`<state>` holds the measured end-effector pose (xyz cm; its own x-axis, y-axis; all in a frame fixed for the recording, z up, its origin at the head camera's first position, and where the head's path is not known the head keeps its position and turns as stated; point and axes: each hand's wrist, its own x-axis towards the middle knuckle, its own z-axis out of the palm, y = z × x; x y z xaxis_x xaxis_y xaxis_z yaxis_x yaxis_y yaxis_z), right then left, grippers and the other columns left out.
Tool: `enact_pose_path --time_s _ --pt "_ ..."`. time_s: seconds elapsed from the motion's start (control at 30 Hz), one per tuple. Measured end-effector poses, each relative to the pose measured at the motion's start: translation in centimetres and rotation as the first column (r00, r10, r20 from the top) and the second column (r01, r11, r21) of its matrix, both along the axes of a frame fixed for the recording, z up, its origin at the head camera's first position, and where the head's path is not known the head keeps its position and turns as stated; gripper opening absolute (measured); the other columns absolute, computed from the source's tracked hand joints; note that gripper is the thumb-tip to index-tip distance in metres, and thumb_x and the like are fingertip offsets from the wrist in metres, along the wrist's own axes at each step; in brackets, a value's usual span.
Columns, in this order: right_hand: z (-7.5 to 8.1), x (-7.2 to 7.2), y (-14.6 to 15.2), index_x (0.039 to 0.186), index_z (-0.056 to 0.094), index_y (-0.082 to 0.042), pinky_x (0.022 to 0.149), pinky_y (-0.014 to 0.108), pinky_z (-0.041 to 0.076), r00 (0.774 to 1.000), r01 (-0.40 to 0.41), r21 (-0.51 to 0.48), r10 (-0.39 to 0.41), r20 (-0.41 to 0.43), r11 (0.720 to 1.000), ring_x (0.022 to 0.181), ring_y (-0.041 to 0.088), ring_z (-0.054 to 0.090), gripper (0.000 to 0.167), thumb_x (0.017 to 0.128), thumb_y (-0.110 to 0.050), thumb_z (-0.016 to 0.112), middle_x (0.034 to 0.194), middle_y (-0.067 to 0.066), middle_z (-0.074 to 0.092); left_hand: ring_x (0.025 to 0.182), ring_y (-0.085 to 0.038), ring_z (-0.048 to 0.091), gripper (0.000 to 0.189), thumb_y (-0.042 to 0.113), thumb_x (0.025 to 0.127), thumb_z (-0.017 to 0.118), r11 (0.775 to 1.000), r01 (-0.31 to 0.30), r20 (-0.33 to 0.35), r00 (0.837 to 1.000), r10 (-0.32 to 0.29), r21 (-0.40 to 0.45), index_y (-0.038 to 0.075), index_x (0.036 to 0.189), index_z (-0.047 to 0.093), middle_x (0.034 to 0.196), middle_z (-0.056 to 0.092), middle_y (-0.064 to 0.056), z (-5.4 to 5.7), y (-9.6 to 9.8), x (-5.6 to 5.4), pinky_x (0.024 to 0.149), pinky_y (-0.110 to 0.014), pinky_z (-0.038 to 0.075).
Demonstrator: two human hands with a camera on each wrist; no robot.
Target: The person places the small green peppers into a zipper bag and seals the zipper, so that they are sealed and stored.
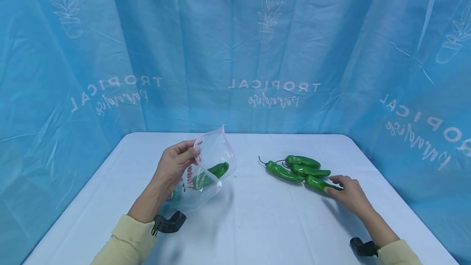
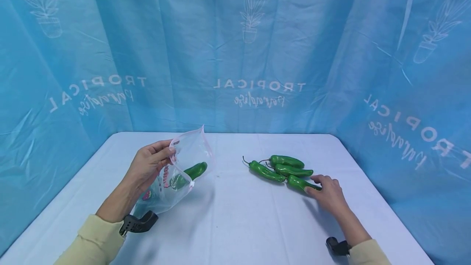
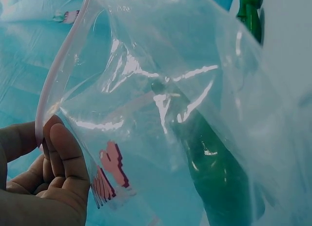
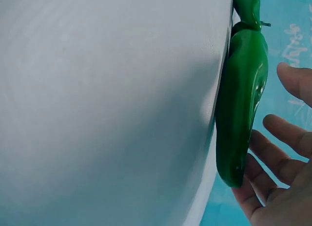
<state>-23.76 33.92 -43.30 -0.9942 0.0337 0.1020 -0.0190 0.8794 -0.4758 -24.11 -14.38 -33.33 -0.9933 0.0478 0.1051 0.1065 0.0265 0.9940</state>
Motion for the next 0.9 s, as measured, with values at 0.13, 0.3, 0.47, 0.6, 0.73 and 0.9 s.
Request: enact_pose_path --time_s 0.13,0.3,0.47,0.6,0.73,0.9 --pt "-0.2 -0.1 0.4 0.129 0.05 0.006 0.088 0.056 0.046 0.998 0.008 -0.018 -0.007 0.056 1.0 0.115 0.045 0.045 0.063 0.086 -0.038 0.065 0.126 0.03 0.053 0.086 -0.009 0.061 0.044 0.026 0.091 0.062 1.0 -0.008 0.003 1.0 0.008 -0.008 0.003 0.128 0.054 0.117 0.06 -0.012 0.0 0.0 -0.1 0.082 -0.019 0.051" --pt "-0.3 -0.3 1.0 0.13 0.048 0.005 0.089 0.056 0.046 0.993 0.016 -0.026 -0.013 0.113 1.0 0.117 0.046 0.047 0.066 0.086 -0.042 0.064 0.128 0.031 0.051 0.085 -0.009 0.061 0.044 0.026 0.091 0.062 1.0 -0.009 0.005 1.0 0.009 -0.004 0.002 0.128 0.054 0.115 0.061 -0.01 0.0 0.0 -0.1 0.081 -0.019 0.051" --pt "-0.2 -0.3 1.5 0.132 0.047 0.005 0.089 0.055 0.046 0.985 0.028 -0.043 -0.02 0.17 0.999 0.117 0.047 0.048 0.067 0.087 -0.043 0.062 0.13 0.031 0.049 0.084 -0.009 0.06 0.044 0.024 0.092 0.061 1.0 -0.001 -0.001 1.0 0.001 0.004 0.0 0.128 0.053 0.11 0.063 -0.005 0.0 0.0 0.0 0.08 -0.019 0.051" --pt "-0.3 -0.3 1.7 0.132 0.047 0.005 0.09 0.055 0.045 0.981 0.039 -0.052 -0.029 0.191 0.998 0.117 0.046 0.048 0.066 0.087 -0.042 0.062 0.13 0.031 0.049 0.084 -0.009 0.06 0.045 0.023 0.092 0.061 1.0 0.008 -0.004 1.0 -0.008 0.008 -0.001 0.128 0.052 0.108 0.063 -0.003 -0.1 0.0 0.0 0.079 -0.019 0.051" --pt "-0.4 -0.3 1.8 0.132 0.047 0.005 0.091 0.056 0.045 0.98 0.041 -0.05 -0.03 0.196 0.998 0.118 0.047 0.047 0.066 0.087 -0.041 0.063 0.131 0.031 0.048 0.083 -0.009 0.059 0.046 0.024 0.092 0.061 1.0 0.005 -0.001 1.0 -0.005 0.009 -0.001 0.129 0.051 0.106 0.063 -0.001 -0.1 0.0 -0.1 0.079 -0.019 0.051" --pt "-0.7 -0.2 2.0 0.132 0.047 0.004 0.091 0.056 0.044 0.977 0.048 -0.05 -0.037 0.208 0.998 0.117 0.045 0.047 0.067 0.086 -0.043 0.063 0.132 0.031 0.048 0.082 -0.009 0.059 0.046 0.024 0.092 0.061 1.0 0.006 -0.003 1.0 -0.006 0.011 -0.002 0.129 0.051 0.104 0.064 0.0 -0.2 0.0 -0.1 0.079 -0.019 0.051"
